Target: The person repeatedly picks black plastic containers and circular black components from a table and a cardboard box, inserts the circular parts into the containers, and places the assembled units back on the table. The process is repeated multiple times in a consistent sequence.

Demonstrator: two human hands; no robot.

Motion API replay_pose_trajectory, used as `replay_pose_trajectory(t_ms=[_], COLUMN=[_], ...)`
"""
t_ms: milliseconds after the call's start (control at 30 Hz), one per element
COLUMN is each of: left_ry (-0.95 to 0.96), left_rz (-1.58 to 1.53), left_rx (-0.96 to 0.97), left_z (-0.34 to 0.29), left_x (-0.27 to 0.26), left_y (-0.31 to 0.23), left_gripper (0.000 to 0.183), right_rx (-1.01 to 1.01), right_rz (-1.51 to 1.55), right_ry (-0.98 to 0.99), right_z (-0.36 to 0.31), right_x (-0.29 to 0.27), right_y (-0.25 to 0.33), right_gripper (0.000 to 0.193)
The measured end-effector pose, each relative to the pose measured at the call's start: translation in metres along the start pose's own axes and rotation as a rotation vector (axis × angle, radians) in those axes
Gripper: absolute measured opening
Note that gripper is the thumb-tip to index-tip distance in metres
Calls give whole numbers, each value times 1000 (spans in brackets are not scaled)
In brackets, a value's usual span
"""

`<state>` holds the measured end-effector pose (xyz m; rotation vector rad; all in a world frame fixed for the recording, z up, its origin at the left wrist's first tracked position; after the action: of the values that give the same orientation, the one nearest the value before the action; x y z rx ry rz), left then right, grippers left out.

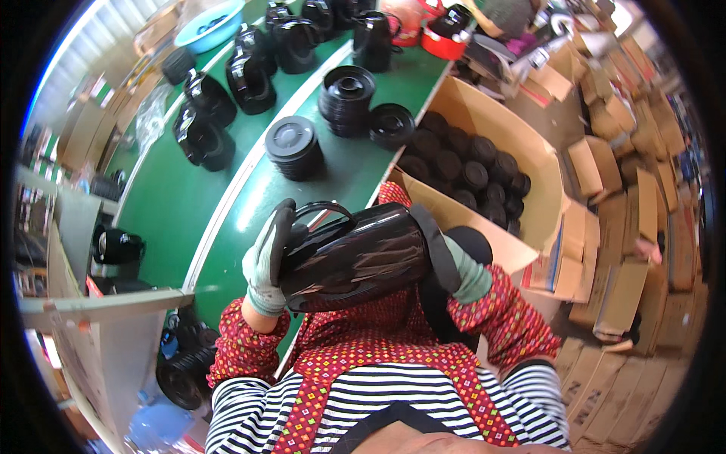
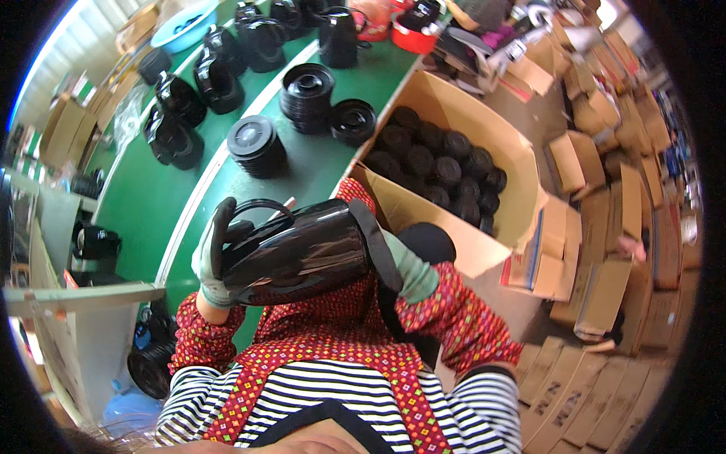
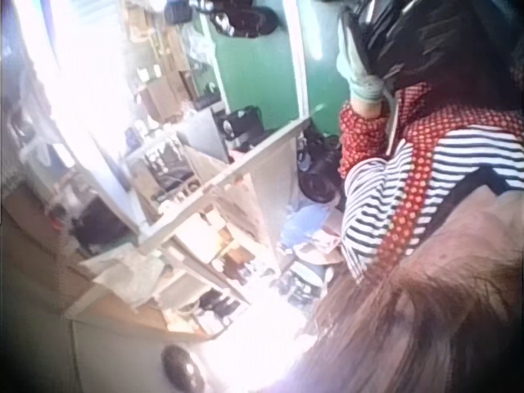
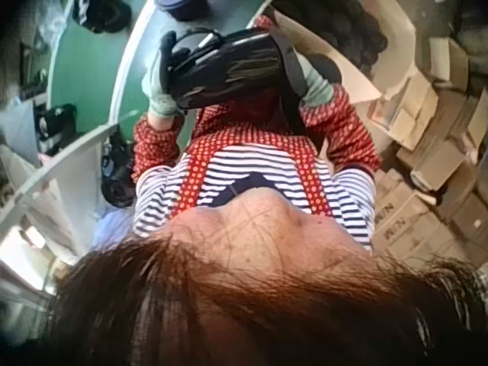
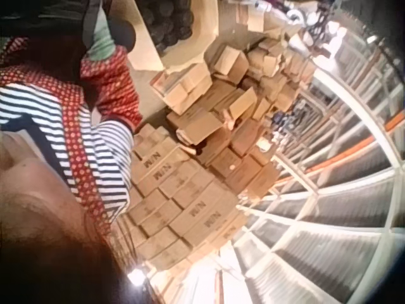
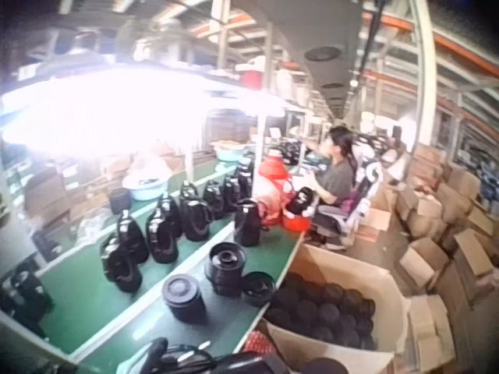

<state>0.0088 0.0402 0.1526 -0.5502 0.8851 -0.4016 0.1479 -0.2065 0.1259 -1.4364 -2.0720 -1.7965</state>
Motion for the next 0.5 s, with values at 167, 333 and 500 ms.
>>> replay_pose_trajectory(t_ms=[167, 333, 500], left_ry=[194, 153, 157], left_rz=[-647, -511, -22], left_rx=[-308, -115, 372], left_z=[-3, 10, 33], left_x=[28, 18, -14], left_y=[16, -13, -36], left_gripper=[94, 82, 86], right_rx=[-378, -662, 47], right_rz=[-497, -332, 408], right_ry=[97, 39, 0], right_z=[-32, -42, -26], right_x=[-13, 29, 1], right_y=[33, 32, 2], right_gripper=[78, 97, 91])
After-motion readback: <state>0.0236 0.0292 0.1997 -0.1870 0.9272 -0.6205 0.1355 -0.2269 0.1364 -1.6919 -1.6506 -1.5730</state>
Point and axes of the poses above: each hand's wrist, its own z-axis towards the middle knuckle, its own x-axis out of the palm, y = z × x, the point moved 3 cm from there along z, towards the middle knuckle, and after that the axes turned 8 degrees about z, right-handed, at the moved point
